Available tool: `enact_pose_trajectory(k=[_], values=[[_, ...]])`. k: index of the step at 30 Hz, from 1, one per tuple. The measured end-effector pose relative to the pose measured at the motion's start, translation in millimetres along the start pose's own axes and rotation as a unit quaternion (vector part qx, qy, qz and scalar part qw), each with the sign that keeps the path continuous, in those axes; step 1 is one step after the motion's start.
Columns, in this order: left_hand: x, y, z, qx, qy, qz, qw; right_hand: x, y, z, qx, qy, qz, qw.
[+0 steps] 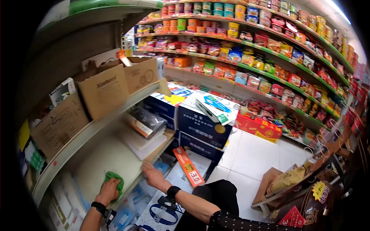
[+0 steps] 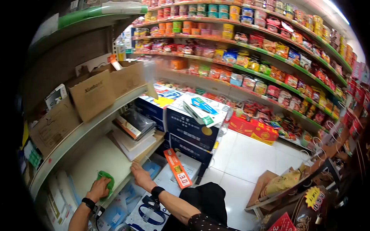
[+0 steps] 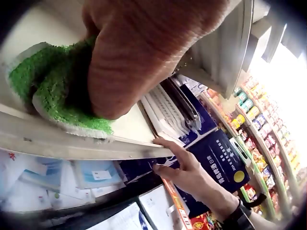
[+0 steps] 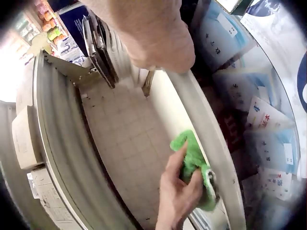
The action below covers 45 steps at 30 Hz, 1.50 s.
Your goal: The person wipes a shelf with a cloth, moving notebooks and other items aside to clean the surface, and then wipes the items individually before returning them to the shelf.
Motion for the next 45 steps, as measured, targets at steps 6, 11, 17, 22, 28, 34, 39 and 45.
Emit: enact_pose_trajectory(k=[6,11,17,22,28,34,39,45], values=[[-1.2,-10.2,29.6,-0.016,0.026,0.038,0.999,24.0,20.2,7.9,0.029,0.015,0.066,0.997],[28.3,-3.2,20.1,-0.024,-0.008,0.098,0.995,-3.3,-4.5,2.8,-0.003,0.018,0.018,1.0],[35.8,-2.3,-28.1,-0.018,-0.08,0.109,0.991,-10.0,-17.5,-5.3,-0.001,-0.025,0.027,0.999],[40.8,-8.8,-87.5,-0.07,-0.096,0.041,0.992,-10.0,-16.4,-5.0,0.003,-0.033,0.023,0.999],[64.9,-68.0,-173.4,-0.158,-0.012,0.066,0.985,-12.3,-18.2,-8.1,-0.007,-0.05,0.03,0.998],[56.1,-123.6,-239.1,-0.22,-0.021,0.029,0.975,-15.7,-19.3,-10.3,0.01,-0.068,0.023,0.997],[37.5,-150.1,-242.9,-0.306,0.039,0.082,0.948,-11.4,-23.2,-12.1,0.008,-0.06,0.032,0.998],[24.9,-147.7,-234.2,-0.308,0.088,0.055,0.946,-14.6,-17.5,-12.8,0.035,-0.062,0.018,0.997]])
Point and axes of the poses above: each hand's wrist, its own z-axis away from the middle knuckle, its own x-axis out of the palm, y = z × x, the point moved 6 cm from there along -z, towards the middle knuckle, and after that the axes turned 1 degree about z, right-handed, at the moved point
